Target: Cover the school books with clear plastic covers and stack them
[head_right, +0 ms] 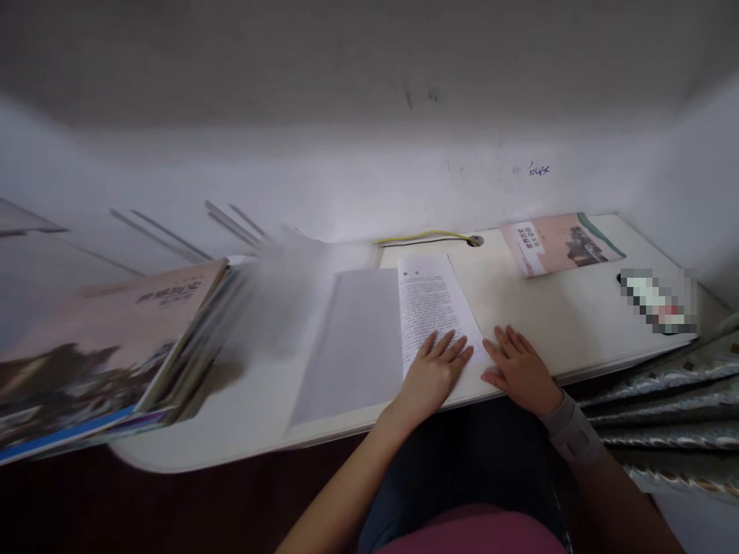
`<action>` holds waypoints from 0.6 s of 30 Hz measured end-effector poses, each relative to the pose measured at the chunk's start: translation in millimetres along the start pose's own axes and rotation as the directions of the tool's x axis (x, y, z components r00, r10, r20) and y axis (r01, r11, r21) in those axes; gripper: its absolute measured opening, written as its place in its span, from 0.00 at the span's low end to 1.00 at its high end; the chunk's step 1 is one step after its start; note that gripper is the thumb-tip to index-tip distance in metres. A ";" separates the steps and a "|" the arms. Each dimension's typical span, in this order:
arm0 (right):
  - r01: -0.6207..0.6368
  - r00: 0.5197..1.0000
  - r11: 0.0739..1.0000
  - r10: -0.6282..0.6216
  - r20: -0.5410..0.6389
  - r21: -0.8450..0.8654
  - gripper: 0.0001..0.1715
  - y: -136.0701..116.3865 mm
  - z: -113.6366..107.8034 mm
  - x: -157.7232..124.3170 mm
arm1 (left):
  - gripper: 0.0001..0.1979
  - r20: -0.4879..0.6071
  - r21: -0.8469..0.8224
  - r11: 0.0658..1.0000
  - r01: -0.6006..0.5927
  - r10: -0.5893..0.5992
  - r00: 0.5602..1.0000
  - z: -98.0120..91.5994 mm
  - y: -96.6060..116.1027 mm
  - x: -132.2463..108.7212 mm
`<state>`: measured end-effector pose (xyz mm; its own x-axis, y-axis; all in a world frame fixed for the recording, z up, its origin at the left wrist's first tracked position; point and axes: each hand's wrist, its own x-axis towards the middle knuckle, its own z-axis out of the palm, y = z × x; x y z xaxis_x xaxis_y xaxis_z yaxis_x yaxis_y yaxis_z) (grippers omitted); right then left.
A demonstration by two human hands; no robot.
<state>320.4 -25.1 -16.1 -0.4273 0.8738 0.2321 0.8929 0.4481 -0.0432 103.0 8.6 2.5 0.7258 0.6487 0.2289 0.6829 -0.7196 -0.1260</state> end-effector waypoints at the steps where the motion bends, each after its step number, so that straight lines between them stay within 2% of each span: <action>1: 0.001 1.000 1.000 -0.001 0.001 0.003 0.31 0.3 0.1 0.2 | 0.17 -0.001 -0.004 1.000 0.000 0.000 1.000 0.1 -0.7 -1.0; 7: -0.018 1.000 0.996 0.017 0.014 0.092 0.32 4.9 -0.7 1.7 | 0.17 -0.010 -0.028 1.000 0.001 -0.001 1.000 -1.7 -3.0 -2.9; 11: -0.034 0.999 0.986 0.035 -0.006 0.163 0.32 6.3 -4.4 3.1 | 0.17 -0.016 -0.028 1.000 -0.010 0.010 1.000 -3.2 3.5 4.3; 18: -0.042 0.999 0.995 0.042 0.001 0.088 0.33 4.1 1.8 3.3 | 0.16 0.001 -0.020 0.997 -0.074 0.074 0.997 -4.0 17.4 8.5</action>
<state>322.4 -20.0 -17.2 -0.3893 0.8922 0.2291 0.8943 0.4257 -0.1382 120.8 0.6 6.1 0.7744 0.5941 0.2177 0.6257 -0.7703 -0.1234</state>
